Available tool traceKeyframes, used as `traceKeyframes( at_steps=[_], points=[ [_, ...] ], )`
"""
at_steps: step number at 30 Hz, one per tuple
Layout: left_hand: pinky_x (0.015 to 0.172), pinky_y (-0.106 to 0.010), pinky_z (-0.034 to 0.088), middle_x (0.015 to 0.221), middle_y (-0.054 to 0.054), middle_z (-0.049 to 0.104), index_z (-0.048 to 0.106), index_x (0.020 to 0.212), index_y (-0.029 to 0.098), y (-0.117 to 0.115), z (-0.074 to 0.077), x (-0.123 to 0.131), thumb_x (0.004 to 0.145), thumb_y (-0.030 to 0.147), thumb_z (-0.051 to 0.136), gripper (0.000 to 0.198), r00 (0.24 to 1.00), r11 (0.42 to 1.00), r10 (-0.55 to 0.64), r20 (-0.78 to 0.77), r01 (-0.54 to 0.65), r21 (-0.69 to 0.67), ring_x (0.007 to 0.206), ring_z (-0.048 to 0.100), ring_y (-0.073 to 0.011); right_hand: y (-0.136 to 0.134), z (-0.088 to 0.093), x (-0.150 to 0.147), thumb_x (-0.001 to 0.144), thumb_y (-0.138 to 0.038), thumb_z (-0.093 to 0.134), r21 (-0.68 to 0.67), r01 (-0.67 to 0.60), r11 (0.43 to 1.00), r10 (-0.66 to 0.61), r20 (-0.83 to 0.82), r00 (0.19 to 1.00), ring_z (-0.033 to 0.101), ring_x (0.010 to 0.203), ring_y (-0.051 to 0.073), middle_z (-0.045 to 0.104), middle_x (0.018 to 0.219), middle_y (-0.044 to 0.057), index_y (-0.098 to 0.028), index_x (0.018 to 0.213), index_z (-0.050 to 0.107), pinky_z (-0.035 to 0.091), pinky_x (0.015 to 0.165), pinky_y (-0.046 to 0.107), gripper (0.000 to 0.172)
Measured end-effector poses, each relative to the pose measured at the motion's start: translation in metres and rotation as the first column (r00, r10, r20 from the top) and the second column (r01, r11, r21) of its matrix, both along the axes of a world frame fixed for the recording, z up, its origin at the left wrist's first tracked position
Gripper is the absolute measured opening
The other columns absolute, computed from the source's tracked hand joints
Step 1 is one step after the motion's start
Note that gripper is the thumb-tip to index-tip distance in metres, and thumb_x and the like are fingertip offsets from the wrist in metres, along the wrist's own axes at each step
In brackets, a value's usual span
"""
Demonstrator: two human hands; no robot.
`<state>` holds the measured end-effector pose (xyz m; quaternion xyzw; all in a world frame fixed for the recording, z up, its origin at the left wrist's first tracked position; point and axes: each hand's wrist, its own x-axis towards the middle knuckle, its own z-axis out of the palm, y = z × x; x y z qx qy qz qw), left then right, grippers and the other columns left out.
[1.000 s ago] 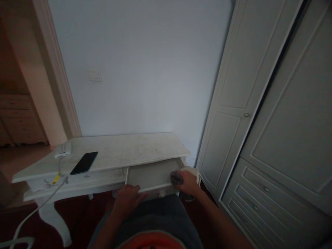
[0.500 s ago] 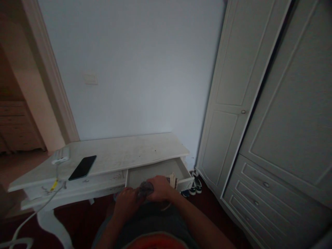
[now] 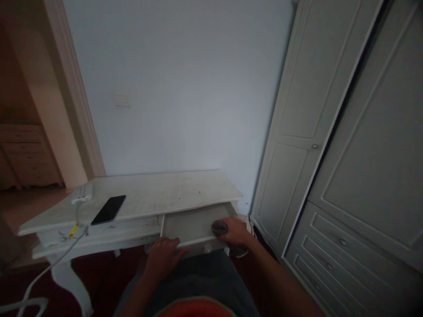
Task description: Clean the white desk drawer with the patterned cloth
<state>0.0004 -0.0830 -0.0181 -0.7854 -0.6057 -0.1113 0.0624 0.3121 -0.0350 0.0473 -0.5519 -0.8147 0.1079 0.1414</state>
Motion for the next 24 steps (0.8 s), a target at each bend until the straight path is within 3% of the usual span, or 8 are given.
traceKeyframes(
  at_steps=[3,6,9,11,14,19,21,24],
  points=[
    [0.092,-0.040,0.052,0.100,-0.012,0.082,0.079,0.110,0.023,0.000,0.003,0.000,0.102,0.058,0.053,0.044,1.000,0.999,0.006,-0.001,-0.006,-0.034,0.105,0.074,-0.0320,-0.007,-0.003,-0.056,0.079,-0.054,0.069,0.008,-0.134,0.991,0.134,0.050,0.990,0.076,0.098,0.033,0.082,0.099,0.008,-0.025,0.099,0.081,0.051,0.079,0.035,0.037],
    [0.092,-0.037,0.050,0.101,-0.012,0.082,0.080,0.101,0.022,0.000,0.008,0.000,0.099,0.035,0.057,0.026,1.000,0.994,0.018,-0.014,-0.020,-0.109,0.104,0.074,-0.0291,-0.012,-0.010,-0.116,0.075,-0.058,0.071,0.012,-0.260,0.965,0.259,0.061,0.964,0.077,0.097,0.034,0.083,0.101,0.008,-0.027,0.105,0.081,0.053,0.080,0.036,0.044],
    [0.093,-0.035,0.050,0.101,-0.012,0.083,0.081,0.096,0.020,-0.001,0.013,0.001,0.093,0.022,0.059,0.022,0.999,0.990,0.029,-0.027,-0.032,-0.140,0.104,0.074,-0.0280,-0.013,-0.015,-0.140,0.073,-0.059,0.073,0.024,-0.280,0.960,0.278,0.057,0.959,0.077,0.096,0.034,0.082,0.102,0.007,-0.027,0.107,0.080,0.053,0.080,0.036,0.047],
    [0.091,-0.037,0.051,0.100,-0.013,0.082,0.081,0.099,0.020,-0.003,0.015,0.002,0.097,0.028,0.058,0.024,0.999,0.991,0.035,-0.025,-0.038,-0.130,0.103,0.075,-0.0294,-0.012,-0.017,-0.128,0.072,-0.059,0.075,0.009,-0.265,0.964,0.265,0.030,0.964,0.076,0.097,0.032,0.082,0.103,0.006,-0.027,0.106,0.080,0.052,0.080,0.034,0.047],
    [0.093,-0.040,0.052,0.102,-0.013,0.082,0.079,0.106,0.020,-0.006,0.018,0.005,0.103,0.048,0.052,0.039,1.000,0.996,0.027,-0.011,-0.028,-0.089,0.107,0.074,-0.0320,-0.010,-0.014,-0.082,0.075,-0.056,0.074,-0.003,-0.206,0.979,0.206,-0.010,0.979,0.076,0.098,0.030,0.082,0.102,0.005,-0.028,0.105,0.080,0.051,0.079,0.032,0.042],
    [0.098,-0.043,0.053,0.104,-0.013,0.082,0.078,0.113,0.022,-0.006,0.016,0.006,0.102,0.061,0.052,0.048,1.000,0.998,0.017,-0.013,-0.018,-0.068,0.112,0.073,-0.0336,-0.008,-0.007,0.007,0.077,-0.044,0.072,0.032,0.057,0.998,-0.058,0.001,0.998,0.075,0.100,0.030,0.082,0.104,0.007,-0.025,0.105,0.080,0.049,0.080,0.032,0.035],
    [0.098,-0.043,0.053,0.102,-0.013,0.082,0.078,0.111,0.022,-0.005,0.013,0.006,0.102,0.061,0.051,0.048,1.000,0.998,0.021,-0.010,-0.021,-0.066,0.110,0.074,-0.0337,-0.008,-0.007,0.023,0.076,-0.042,0.072,0.047,0.123,0.991,-0.124,0.025,0.992,0.074,0.102,0.031,0.082,0.107,0.009,-0.025,0.108,0.080,0.048,0.081,0.033,0.036],
    [0.098,-0.042,0.052,0.103,-0.013,0.082,0.078,0.112,0.023,-0.004,0.011,0.005,0.102,0.061,0.051,0.048,1.000,0.998,0.026,-0.014,-0.026,-0.052,0.110,0.074,-0.0325,-0.009,-0.007,0.014,0.079,-0.048,0.070,0.055,0.094,0.994,-0.098,0.079,0.992,0.075,0.100,0.031,0.082,0.104,0.010,-0.025,0.103,0.080,0.048,0.081,0.034,0.035]
  ],
)
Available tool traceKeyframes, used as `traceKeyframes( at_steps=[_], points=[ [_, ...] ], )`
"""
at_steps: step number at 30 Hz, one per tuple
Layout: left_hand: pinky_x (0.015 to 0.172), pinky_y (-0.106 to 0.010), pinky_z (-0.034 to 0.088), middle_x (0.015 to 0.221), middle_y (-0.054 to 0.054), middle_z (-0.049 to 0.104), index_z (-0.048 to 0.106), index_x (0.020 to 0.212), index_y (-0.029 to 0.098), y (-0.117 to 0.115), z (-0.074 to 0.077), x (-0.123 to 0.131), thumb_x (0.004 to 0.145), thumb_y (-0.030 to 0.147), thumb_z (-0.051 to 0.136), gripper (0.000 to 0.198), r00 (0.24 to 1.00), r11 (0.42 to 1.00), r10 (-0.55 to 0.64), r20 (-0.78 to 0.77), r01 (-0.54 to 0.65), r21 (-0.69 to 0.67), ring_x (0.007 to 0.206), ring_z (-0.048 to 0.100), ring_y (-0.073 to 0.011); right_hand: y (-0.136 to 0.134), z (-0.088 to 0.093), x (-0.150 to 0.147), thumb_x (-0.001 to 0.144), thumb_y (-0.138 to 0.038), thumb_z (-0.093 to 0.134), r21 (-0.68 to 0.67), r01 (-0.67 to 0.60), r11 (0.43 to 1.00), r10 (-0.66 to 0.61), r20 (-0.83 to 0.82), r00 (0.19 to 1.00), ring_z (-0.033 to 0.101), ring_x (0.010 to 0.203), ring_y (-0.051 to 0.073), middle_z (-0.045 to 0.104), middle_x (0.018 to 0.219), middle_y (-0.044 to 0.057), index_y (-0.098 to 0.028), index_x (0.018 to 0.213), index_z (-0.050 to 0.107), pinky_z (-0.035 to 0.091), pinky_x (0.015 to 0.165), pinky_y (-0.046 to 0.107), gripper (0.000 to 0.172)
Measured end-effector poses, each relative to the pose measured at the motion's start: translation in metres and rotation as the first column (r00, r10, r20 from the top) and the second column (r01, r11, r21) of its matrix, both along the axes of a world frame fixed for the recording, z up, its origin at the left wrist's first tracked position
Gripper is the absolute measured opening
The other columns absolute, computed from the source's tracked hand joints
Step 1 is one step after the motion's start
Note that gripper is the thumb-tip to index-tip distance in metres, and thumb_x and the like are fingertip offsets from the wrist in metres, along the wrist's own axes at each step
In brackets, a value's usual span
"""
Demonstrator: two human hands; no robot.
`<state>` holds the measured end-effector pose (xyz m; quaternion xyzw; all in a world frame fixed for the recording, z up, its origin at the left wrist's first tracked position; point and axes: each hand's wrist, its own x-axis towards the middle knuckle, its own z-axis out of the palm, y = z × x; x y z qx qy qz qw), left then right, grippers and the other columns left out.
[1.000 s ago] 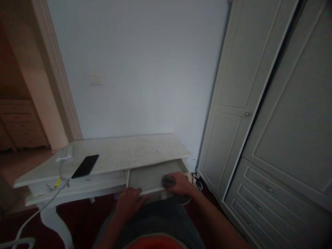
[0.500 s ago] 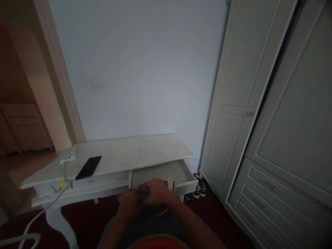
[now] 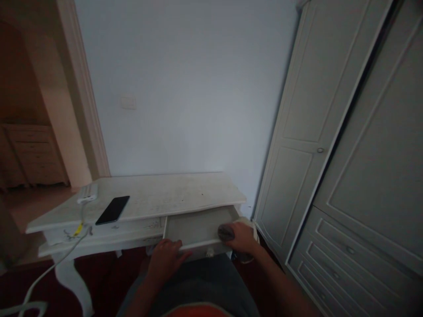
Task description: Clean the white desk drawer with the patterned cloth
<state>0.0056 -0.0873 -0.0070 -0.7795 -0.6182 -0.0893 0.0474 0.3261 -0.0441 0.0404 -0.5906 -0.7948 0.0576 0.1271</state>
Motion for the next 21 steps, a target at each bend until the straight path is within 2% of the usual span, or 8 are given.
traceKeyframes(
  at_steps=[5,8,11,13,15,18,21],
  points=[
    [0.094,-0.041,0.052,0.101,-0.012,0.082,0.079,0.110,0.023,-0.001,0.002,0.000,0.103,0.059,0.050,0.047,1.000,1.000,-0.005,-0.006,0.005,-0.012,0.108,0.074,-0.0327,-0.006,-0.005,-0.070,0.081,-0.059,0.068,-0.016,-0.192,0.981,0.192,0.014,0.981,0.075,0.101,0.032,0.082,0.103,0.009,-0.026,0.105,0.079,0.049,0.082,0.035,0.043],
    [0.092,-0.039,0.051,0.098,-0.011,0.083,0.080,0.102,0.023,0.000,0.004,-0.002,0.102,0.044,0.053,0.034,1.000,0.999,-0.021,-0.004,0.021,-0.047,0.103,0.075,-0.0319,-0.008,-0.010,-0.113,0.077,-0.063,0.070,-0.025,-0.310,0.950,0.311,0.027,0.950,0.075,0.099,0.033,0.081,0.105,0.010,-0.025,0.109,0.078,0.050,0.084,0.036,0.050],
    [0.092,-0.037,0.050,0.096,-0.011,0.083,0.080,0.094,0.021,0.000,0.006,-0.003,0.097,0.027,0.055,0.026,0.999,0.996,-0.042,-0.014,0.041,-0.074,0.098,0.076,-0.0292,-0.008,-0.010,-0.136,0.076,-0.060,0.072,-0.021,-0.364,0.931,0.364,0.029,0.931,0.076,0.098,0.033,0.081,0.105,0.010,-0.024,0.110,0.078,0.051,0.084,0.037,0.050],
    [0.093,-0.038,0.050,0.096,-0.013,0.083,0.081,0.094,0.020,0.000,0.008,-0.003,0.098,0.028,0.054,0.028,0.999,0.996,-0.042,-0.022,0.040,-0.075,0.098,0.076,-0.0295,-0.007,-0.006,-0.136,0.077,-0.060,0.072,-0.039,-0.371,0.928,0.372,0.016,0.928,0.076,0.098,0.032,0.082,0.104,0.008,-0.026,0.109,0.078,0.051,0.082,0.035,0.048],
    [0.092,-0.039,0.050,0.098,-0.013,0.083,0.081,0.100,0.021,-0.002,0.009,-0.002,0.102,0.038,0.052,0.034,0.999,0.997,-0.046,-0.018,0.045,-0.059,0.100,0.076,-0.0307,-0.006,-0.002,-0.124,0.077,-0.062,0.072,-0.060,-0.353,0.934,0.353,-0.004,0.936,0.076,0.098,0.032,0.082,0.103,0.006,-0.027,0.107,0.078,0.051,0.080,0.034,0.046],
    [0.093,-0.041,0.051,0.100,-0.012,0.083,0.080,0.106,0.023,-0.004,0.009,0.000,0.104,0.054,0.049,0.044,0.999,0.999,-0.049,-0.009,0.049,-0.018,0.103,0.075,-0.0324,-0.002,0.003,-0.086,0.080,-0.058,0.071,-0.054,-0.273,0.960,0.272,-0.031,0.962,0.076,0.098,0.031,0.082,0.099,0.005,-0.027,0.103,0.079,0.050,0.078,0.033,0.039],
    [0.093,-0.042,0.051,0.100,-0.012,0.083,0.079,0.106,0.022,-0.004,0.006,0.001,0.104,0.059,0.047,0.048,0.999,0.999,-0.038,-0.008,0.038,-0.005,0.104,0.075,-0.0333,0.004,0.005,-0.036,0.079,-0.047,0.072,-0.044,-0.149,0.988,0.147,-0.053,0.988,0.076,0.097,0.030,0.082,0.099,0.006,-0.026,0.102,0.080,0.049,0.077,0.032,0.032]
  ],
)
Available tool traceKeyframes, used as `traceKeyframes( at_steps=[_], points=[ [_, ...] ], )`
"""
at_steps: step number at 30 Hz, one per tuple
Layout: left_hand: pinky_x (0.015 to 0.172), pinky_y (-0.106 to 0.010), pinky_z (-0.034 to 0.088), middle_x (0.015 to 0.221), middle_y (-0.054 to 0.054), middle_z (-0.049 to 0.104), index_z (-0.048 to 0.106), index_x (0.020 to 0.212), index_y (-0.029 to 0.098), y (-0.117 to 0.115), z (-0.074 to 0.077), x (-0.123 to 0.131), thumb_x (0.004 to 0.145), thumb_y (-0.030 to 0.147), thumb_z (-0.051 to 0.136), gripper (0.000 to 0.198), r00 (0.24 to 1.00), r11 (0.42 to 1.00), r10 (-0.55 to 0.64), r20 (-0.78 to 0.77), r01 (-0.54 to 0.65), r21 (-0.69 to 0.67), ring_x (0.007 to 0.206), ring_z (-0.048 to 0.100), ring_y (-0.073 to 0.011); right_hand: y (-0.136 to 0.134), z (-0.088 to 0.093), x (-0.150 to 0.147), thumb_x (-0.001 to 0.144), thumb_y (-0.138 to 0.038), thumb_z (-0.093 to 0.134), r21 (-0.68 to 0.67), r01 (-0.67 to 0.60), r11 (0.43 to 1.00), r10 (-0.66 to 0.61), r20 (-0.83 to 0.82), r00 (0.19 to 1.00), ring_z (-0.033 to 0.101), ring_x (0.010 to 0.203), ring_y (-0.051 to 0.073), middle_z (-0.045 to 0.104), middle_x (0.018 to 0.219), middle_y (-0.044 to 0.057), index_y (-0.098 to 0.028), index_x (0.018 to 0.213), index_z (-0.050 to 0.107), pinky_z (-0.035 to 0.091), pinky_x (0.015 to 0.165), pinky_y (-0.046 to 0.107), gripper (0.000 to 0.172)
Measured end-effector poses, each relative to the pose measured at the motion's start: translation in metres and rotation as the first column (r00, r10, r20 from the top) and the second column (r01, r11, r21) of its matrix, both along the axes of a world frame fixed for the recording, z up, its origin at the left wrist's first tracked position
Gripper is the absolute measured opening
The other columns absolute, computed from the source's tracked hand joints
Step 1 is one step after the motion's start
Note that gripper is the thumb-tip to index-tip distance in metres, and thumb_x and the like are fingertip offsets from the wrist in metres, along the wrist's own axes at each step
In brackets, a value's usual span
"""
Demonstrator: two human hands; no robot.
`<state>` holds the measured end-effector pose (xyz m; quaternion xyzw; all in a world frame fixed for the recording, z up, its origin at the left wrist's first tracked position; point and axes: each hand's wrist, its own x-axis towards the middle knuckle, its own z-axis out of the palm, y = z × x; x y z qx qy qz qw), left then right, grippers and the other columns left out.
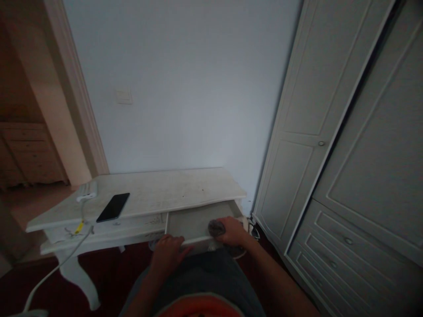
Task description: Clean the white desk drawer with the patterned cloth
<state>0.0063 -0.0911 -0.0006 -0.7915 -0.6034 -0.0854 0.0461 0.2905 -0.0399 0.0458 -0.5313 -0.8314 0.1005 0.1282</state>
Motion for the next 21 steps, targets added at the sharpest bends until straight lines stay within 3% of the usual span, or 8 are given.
traceKeyframes(
  at_steps=[3,5,10,15,18,21],
  points=[
    [0.090,-0.042,0.052,0.099,-0.013,0.083,0.079,0.106,0.023,0.002,-0.005,-0.001,0.103,0.062,0.049,0.050,1.000,1.000,0.021,-0.007,-0.021,0.005,0.105,0.074,-0.0349,0.005,0.003,0.036,0.079,-0.041,0.072,0.003,0.135,0.991,-0.135,0.032,0.990,0.076,0.096,0.030,0.082,0.100,0.008,-0.023,0.102,0.080,0.049,0.077,0.033,0.030],
    [0.091,-0.042,0.052,0.098,-0.013,0.082,0.079,0.106,0.023,0.004,-0.008,-0.002,0.102,0.064,0.049,0.051,1.000,0.999,0.020,-0.007,-0.020,0.027,0.104,0.074,-0.0349,0.004,0.004,0.038,0.081,-0.044,0.071,0.034,0.172,0.985,-0.174,0.076,0.982,0.075,0.097,0.031,0.082,0.102,0.010,-0.022,0.103,0.080,0.049,0.079,0.033,0.032],
    [0.092,-0.041,0.051,0.097,-0.013,0.083,0.079,0.105,0.024,0.004,-0.010,-0.004,0.102,0.062,0.051,0.048,0.999,0.999,0.001,0.035,-0.003,0.050,0.102,0.075,-0.0327,-0.011,-0.009,-0.029,0.085,-0.059,0.066,0.072,0.010,0.997,-0.018,0.105,0.994,0.075,0.099,0.033,0.081,0.101,0.011,-0.024,0.107,0.077,0.050,0.083,0.036,0.042],
    [0.093,-0.038,0.050,0.095,-0.010,0.083,0.079,0.099,0.022,0.001,0.001,-0.004,0.097,0.030,0.060,0.020,0.998,0.998,-0.028,0.047,0.031,-0.046,0.097,0.077,-0.0288,-0.023,-0.023,-0.093,0.075,-0.054,0.072,0.068,-0.169,0.983,0.163,0.078,0.983,0.074,0.101,0.034,0.079,0.108,0.011,-0.023,0.113,0.072,0.051,0.085,0.039,0.048],
    [0.096,-0.037,0.049,0.099,-0.009,0.084,0.078,0.100,0.023,0.001,0.002,-0.004,0.094,0.022,0.061,0.018,0.998,0.998,-0.030,0.060,0.034,-0.061,0.099,0.077,-0.0272,-0.027,-0.028,-0.096,0.076,-0.049,0.070,0.083,-0.197,0.977,0.191,0.076,0.979,0.073,0.103,0.035,0.078,0.110,0.013,-0.021,0.113,0.070,0.050,0.087,0.040,0.045],
    [0.098,-0.039,0.049,0.102,-0.010,0.083,0.077,0.107,0.023,0.003,-0.005,-0.003,0.098,0.033,0.060,0.021,0.999,0.999,0.001,0.032,0.000,-0.035,0.106,0.074,-0.0294,-0.027,-0.030,-0.072,0.076,-0.047,0.070,0.090,-0.171,0.981,0.162,0.093,0.982,0.072,0.106,0.035,0.077,0.111,0.013,-0.021,0.112,0.070,0.049,0.090,0.040,0.045]
  ],
)
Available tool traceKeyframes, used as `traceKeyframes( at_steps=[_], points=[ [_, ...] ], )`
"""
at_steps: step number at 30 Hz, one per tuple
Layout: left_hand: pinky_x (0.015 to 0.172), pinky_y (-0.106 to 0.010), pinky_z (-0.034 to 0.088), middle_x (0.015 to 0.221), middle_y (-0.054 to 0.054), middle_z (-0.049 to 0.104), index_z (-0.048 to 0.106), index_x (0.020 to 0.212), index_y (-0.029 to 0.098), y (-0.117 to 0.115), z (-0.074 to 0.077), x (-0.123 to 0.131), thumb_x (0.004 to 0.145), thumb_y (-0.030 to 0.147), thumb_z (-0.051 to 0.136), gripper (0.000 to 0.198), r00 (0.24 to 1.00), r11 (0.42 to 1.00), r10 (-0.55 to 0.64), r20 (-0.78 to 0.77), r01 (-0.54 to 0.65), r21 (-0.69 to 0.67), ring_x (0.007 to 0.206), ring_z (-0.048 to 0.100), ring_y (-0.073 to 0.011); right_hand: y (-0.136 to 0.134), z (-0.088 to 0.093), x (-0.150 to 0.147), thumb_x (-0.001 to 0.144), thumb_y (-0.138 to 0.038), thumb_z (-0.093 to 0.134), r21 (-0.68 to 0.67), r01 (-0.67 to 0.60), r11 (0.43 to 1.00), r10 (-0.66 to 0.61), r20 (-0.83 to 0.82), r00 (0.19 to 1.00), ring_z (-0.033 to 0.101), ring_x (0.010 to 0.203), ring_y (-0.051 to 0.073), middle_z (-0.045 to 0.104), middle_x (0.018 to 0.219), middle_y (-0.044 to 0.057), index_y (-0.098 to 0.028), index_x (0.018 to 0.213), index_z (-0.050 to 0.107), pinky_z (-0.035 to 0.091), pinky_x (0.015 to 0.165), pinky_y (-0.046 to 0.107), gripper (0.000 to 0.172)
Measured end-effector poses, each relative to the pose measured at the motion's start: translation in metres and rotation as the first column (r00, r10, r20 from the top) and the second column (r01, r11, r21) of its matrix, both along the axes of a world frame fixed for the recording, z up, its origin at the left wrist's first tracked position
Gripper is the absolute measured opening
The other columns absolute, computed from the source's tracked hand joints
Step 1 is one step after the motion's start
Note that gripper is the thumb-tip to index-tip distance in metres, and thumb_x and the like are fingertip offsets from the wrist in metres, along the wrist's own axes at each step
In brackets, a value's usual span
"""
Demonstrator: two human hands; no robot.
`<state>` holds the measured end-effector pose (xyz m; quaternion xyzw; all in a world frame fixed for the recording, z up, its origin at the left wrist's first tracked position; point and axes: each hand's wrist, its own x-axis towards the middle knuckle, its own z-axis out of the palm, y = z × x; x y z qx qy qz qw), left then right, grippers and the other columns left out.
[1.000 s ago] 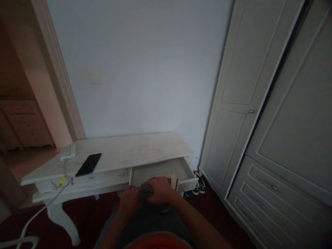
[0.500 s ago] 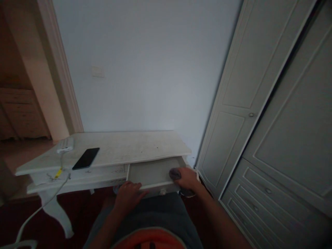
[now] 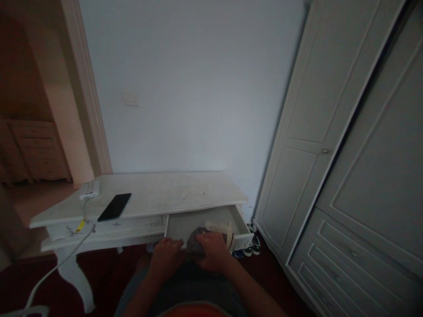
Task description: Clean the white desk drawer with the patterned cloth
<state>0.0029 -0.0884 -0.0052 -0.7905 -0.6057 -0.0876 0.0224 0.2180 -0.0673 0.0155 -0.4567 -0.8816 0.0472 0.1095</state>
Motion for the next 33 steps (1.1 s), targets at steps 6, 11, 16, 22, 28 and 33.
traceKeyframes(
  at_steps=[6,11,16,22,28,33],
  points=[
    [0.099,-0.041,0.050,0.101,-0.010,0.083,0.078,0.106,0.026,0.004,-0.014,0.001,0.101,0.060,0.055,0.042,0.999,0.997,0.029,0.041,-0.032,0.064,0.107,0.073,-0.0306,0.014,0.007,0.090,0.081,-0.046,0.069,-0.003,0.269,0.963,-0.269,-0.045,0.962,0.072,0.109,0.034,0.079,0.113,0.011,-0.025,0.117,0.072,0.048,0.091,0.039,0.042],
    [0.100,-0.042,0.051,0.105,-0.011,0.083,0.079,0.112,0.025,0.002,-0.010,0.002,0.101,0.059,0.055,0.043,0.999,0.998,0.033,0.030,-0.034,0.053,0.110,0.072,-0.0316,0.017,0.009,0.097,0.082,-0.041,0.068,0.025,0.418,0.908,-0.417,-0.033,0.908,0.070,0.114,0.034,0.078,0.120,0.013,-0.023,0.124,0.071,0.047,0.096,0.041,0.046],
    [0.098,-0.044,0.051,0.103,-0.011,0.083,0.078,0.109,0.023,0.001,-0.004,0.001,0.102,0.049,0.055,0.036,1.000,0.999,0.021,0.013,-0.021,0.028,0.109,0.073,-0.0335,0.005,-0.017,0.015,0.079,-0.048,0.071,0.044,0.275,0.961,-0.269,-0.111,0.957,0.069,0.115,0.035,0.075,0.125,0.015,-0.023,0.124,0.068,0.048,0.100,0.042,0.052],
    [0.103,-0.035,0.048,0.100,-0.008,0.083,0.079,0.091,0.023,0.003,-0.006,-0.006,0.087,0.009,0.059,0.025,0.998,0.999,0.001,0.065,0.002,-0.040,0.103,0.075,-0.0254,-0.001,-0.020,-0.050,0.075,-0.048,0.070,0.013,-0.030,0.999,0.031,-0.110,0.993,0.073,0.102,0.034,0.078,0.106,0.010,-0.023,0.106,0.069,0.051,0.091,0.040,0.040],
    [0.098,-0.042,0.051,0.102,-0.012,0.082,0.078,0.106,0.021,0.000,0.000,0.001,0.098,0.029,0.059,0.022,0.999,1.000,0.008,0.033,-0.008,0.004,0.107,0.074,-0.0317,0.006,-0.010,-0.006,0.073,-0.048,0.074,-0.002,0.020,1.000,-0.020,-0.098,0.995,0.072,0.107,0.035,0.079,0.109,0.011,-0.023,0.110,0.071,0.050,0.091,0.038,0.045],
    [0.100,-0.044,0.051,0.104,-0.013,0.082,0.078,0.108,0.022,-0.001,-0.003,0.003,0.103,0.056,0.054,0.043,0.999,0.999,0.023,0.033,-0.024,0.044,0.110,0.073,-0.0330,0.016,-0.005,0.070,0.078,-0.046,0.073,0.000,0.258,0.966,-0.257,-0.115,0.960,0.071,0.111,0.034,0.079,0.120,0.011,-0.027,0.122,0.073,0.048,0.094,0.039,0.048]
  ],
)
